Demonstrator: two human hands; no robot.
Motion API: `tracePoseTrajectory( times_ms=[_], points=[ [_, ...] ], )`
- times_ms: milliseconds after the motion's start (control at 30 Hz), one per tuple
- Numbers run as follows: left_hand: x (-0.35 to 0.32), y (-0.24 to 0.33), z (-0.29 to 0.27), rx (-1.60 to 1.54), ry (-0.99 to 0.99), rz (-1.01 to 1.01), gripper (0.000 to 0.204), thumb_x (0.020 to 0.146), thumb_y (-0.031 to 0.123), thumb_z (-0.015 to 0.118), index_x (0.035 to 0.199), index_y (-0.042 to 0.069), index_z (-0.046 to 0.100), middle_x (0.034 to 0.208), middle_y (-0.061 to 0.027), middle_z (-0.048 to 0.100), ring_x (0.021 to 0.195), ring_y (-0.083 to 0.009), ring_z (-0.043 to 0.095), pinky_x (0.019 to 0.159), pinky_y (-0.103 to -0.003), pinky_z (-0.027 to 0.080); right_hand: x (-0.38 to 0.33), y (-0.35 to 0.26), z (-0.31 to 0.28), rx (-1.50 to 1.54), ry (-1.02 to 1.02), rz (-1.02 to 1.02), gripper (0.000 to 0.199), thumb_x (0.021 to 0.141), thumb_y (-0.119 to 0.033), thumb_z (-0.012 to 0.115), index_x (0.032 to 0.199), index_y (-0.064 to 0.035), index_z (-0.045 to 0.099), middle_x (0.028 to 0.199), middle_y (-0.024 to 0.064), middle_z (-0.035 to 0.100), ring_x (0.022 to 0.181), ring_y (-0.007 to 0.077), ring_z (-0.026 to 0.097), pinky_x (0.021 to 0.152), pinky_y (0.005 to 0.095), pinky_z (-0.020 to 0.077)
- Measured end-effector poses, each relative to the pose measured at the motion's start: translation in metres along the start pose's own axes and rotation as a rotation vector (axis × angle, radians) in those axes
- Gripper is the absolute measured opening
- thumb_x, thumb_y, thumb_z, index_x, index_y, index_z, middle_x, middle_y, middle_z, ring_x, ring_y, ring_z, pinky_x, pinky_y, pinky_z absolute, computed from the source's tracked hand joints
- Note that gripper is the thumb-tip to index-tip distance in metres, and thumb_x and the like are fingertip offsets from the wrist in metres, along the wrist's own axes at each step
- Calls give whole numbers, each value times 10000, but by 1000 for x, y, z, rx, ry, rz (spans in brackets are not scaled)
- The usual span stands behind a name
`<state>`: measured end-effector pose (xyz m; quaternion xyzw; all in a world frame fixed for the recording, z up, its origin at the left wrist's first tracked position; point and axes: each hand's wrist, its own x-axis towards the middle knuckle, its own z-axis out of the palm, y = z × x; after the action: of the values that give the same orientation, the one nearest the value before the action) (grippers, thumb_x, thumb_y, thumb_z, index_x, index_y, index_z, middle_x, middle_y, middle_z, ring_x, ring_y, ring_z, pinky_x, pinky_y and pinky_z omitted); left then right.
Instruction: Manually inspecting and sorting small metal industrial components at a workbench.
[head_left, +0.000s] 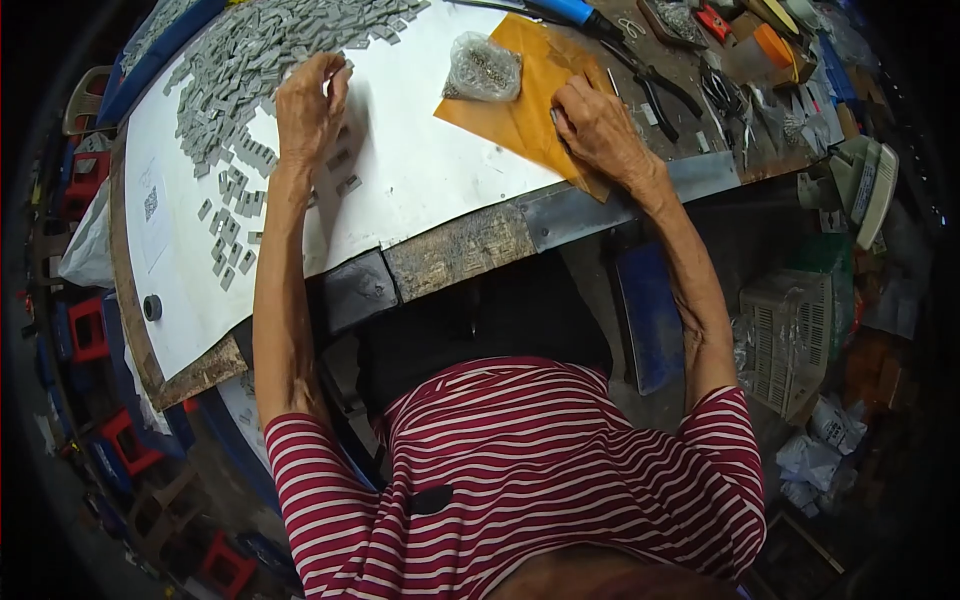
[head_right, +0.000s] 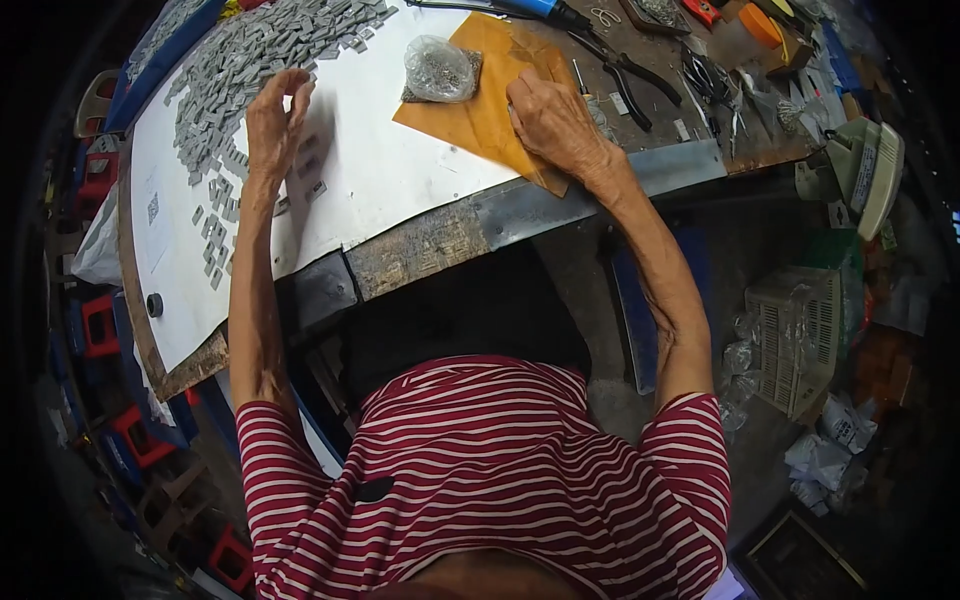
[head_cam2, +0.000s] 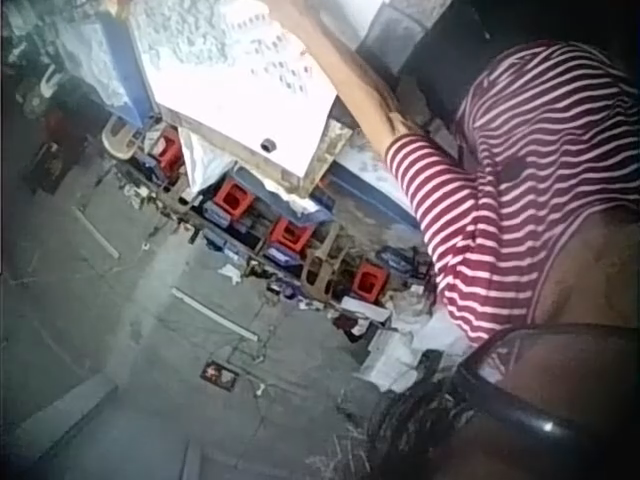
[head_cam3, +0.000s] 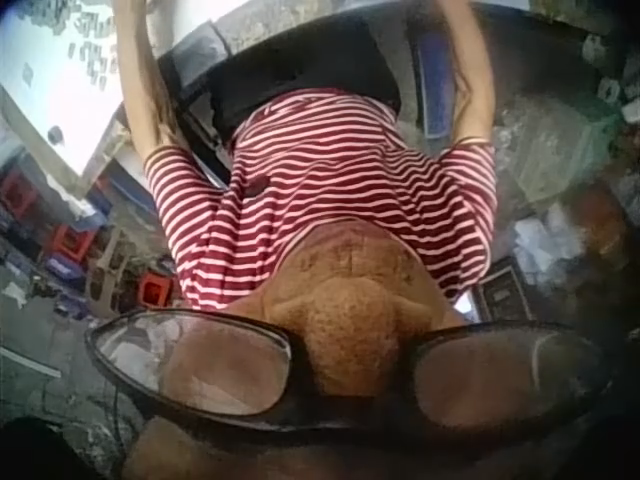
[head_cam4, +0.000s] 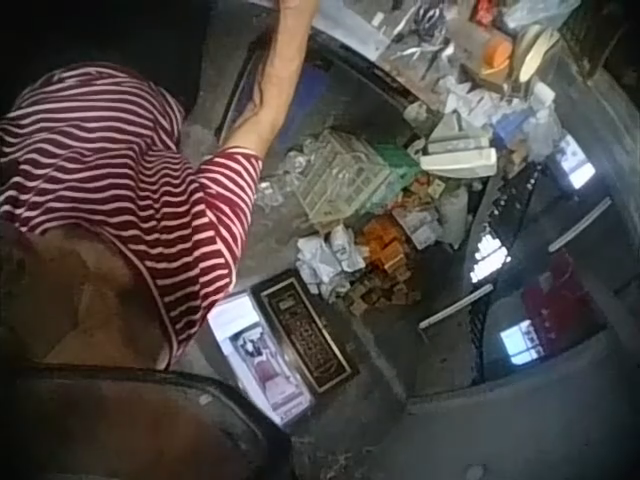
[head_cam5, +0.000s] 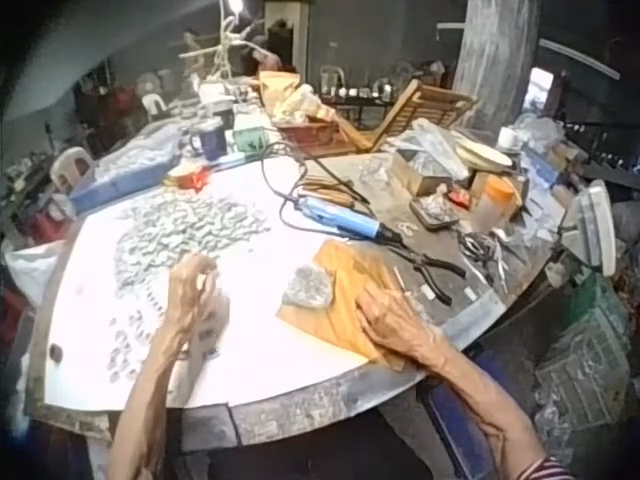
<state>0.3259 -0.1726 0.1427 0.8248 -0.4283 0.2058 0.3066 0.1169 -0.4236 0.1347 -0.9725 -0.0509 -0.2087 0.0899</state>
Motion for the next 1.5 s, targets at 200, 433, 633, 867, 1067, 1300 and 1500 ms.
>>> tracePoseTrajectory(
  times_ms=[200, 433, 633, 867, 1067, 1300, 1500],
  points=[
    [-16, 54, -27, -374, 52, -218, 148, 845, 120, 555, 924, -1, 588, 774, -112, 643, 635, -152, 611, 565, -274, 509, 0, -4, 0, 7, 26, 10, 97, 758, -24, 545, 831, 8, 491, 794, 148, 513, 694, 337, 539, 602, 390, 445],
    [-45, 106, -46, -920, -42, -561, 228, 850, 219, 577, 924, 7, 621, 707, -30, 589, 590, -75, 512, 527, -199, 434, -3, -4, 1, 142, 102, 86, 63, 770, -28, 523, 820, 7, 505, 783, 143, 532, 696, 321, 552, 614, 374, 446],
    [-69, 132, -43, -1179, -82, -708, 178, 827, 121, 601, 944, -12, 616, 721, -28, 588, 586, -61, 500, 539, -178, 418, -4, -19, -9, 493, 200, 382, 81, 797, -43, 536, 819, 30, 561, 736, 108, 584, 601, 184, 556, 542, 283, 435],
    [-83, 145, -37, -1225, -203, -759, 188, 812, 94, 609, 969, -9, 606, 715, -17, 579, 579, -48, 512, 536, -161, 431, -3, -50, -19, 1664, 69, 738, 87, 783, 3, 573, 857, 49, 579, 658, 61, 558, 496, 66, 475, 399, 164, 363],
    [-92, 147, -38, -1116, -224, -733, 182, 807, 76, 604, 972, 0, 602, 698, -1, 566, 584, -41, 521, 538, -160, 442, -4, -75, -10, 1934, -106, 677, 111, 789, -5, 565, 881, 57, 557, 706, 72, 541, 548, 68, 476, 399, 152, 337],
    [-99, 146, -39, -1114, -210, -749, 176, 797, 68, 611, 961, 4, 599, 681, 12, 553, 578, -29, 518, 540, -157, 446, -4, -93, -5, 1919, -150, 653, 127, 806, 3, 534, 920, 58, 542, 719, 57, 522, 537, 45, 448, 379, 131, 314],
    [-103, 145, -39, -1106, -193, -730, 177, 790, 48, 610, 960, 6, 592, 679, 20, 544, 578, -24, 511, 533, -153, 436, -4, -107, -11, 1827, -156, 635, 101, 765, 10, 570, 860, 43, 580, 647, 20, 526, 514, 34, 445, 400, 141, 323]
  ],
)
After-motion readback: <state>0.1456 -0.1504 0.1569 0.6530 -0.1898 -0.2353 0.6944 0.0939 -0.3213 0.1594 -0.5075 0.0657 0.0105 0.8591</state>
